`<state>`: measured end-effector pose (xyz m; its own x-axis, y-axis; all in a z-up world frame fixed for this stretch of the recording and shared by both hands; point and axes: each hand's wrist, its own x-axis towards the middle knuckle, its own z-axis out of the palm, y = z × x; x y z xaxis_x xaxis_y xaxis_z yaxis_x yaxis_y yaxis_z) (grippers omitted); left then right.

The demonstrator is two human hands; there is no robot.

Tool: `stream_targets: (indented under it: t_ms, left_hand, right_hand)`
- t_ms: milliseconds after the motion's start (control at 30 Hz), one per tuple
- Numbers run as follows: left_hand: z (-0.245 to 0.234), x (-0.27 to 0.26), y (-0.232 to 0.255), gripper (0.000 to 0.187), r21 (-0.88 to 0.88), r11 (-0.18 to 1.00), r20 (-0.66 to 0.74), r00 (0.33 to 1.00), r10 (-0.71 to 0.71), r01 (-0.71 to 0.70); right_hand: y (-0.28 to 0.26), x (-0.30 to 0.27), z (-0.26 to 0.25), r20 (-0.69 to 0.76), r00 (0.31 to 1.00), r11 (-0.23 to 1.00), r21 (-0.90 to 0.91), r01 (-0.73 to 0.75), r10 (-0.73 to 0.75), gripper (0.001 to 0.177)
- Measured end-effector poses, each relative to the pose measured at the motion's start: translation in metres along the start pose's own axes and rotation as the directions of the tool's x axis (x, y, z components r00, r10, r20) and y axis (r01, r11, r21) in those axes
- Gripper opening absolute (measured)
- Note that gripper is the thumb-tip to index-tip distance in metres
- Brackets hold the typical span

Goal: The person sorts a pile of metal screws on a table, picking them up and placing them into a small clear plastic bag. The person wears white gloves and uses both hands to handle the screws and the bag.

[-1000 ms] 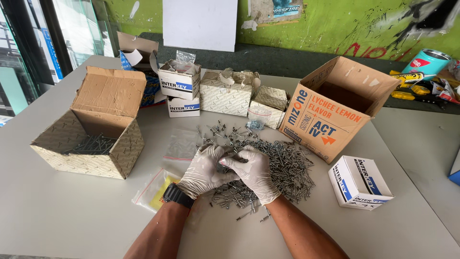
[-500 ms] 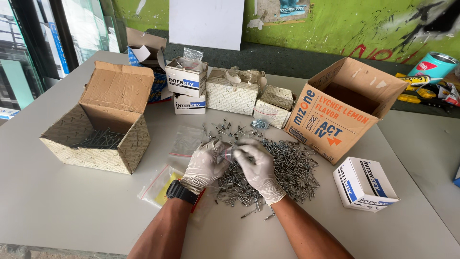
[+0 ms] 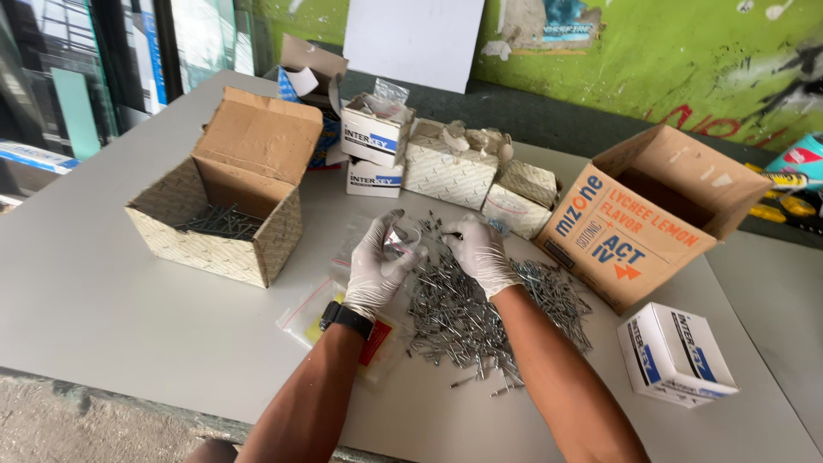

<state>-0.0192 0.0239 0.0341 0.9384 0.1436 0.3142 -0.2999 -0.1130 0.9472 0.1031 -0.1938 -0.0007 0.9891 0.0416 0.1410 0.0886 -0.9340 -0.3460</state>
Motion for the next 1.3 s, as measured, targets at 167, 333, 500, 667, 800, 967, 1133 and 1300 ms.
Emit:
stream_targets:
  t_ms: [167,333,500,667,800,967,1133,1300]
  left_hand:
    - [0.003,0.003,-0.008,0.075,-0.146,0.989,-0.076,0.997,-0.024,0.013]
    - [0.004,0.008,-0.009,0.074,-0.090,0.993,-0.117,0.989,-0.088,0.078]
    - [0.001,0.008,-0.008,0.071,-0.061,0.988,-0.163,0.975,-0.150,0.142]
    - [-0.001,0.010,-0.012,0.073,-0.058,0.986,-0.134,0.978,-0.161,0.155]
    - [-0.001,0.010,-0.017,0.073,-0.049,0.985,-0.134,0.977,-0.168,0.163]
    - [-0.004,0.006,-0.006,0.071,-0.049,0.979,-0.138,0.970,-0.201,0.196]
    - [-0.004,0.003,-0.007,0.069,-0.039,0.979,-0.105,0.974,-0.201,0.198]
    - [0.020,0.009,-0.035,0.071,-0.312,0.943,0.086,0.992,-0.091,0.114]
  right_hand:
    - [-0.022,0.007,0.004,0.072,0.996,0.998,0.041,-0.051,0.048,0.020]
    - [-0.033,-0.001,-0.008,0.099,0.994,0.999,-0.028,0.040,-0.037,0.022]
    - [-0.040,0.031,-0.011,0.084,0.993,0.995,-0.041,0.086,-0.083,0.026]
    - [-0.028,0.068,0.020,0.127,0.978,0.970,-0.160,0.184,-0.164,0.020]
    - [-0.058,0.020,-0.014,0.157,0.987,0.994,-0.103,0.033,-0.016,0.024]
    - [-0.029,0.014,-0.003,0.172,0.985,0.998,-0.063,0.014,-0.003,0.025]
    - [0.001,-0.001,0.011,0.152,0.987,0.994,-0.102,-0.038,0.053,0.024]
    - [-0.032,-0.057,-0.051,-0.051,0.996,0.905,0.415,0.093,-0.079,0.025]
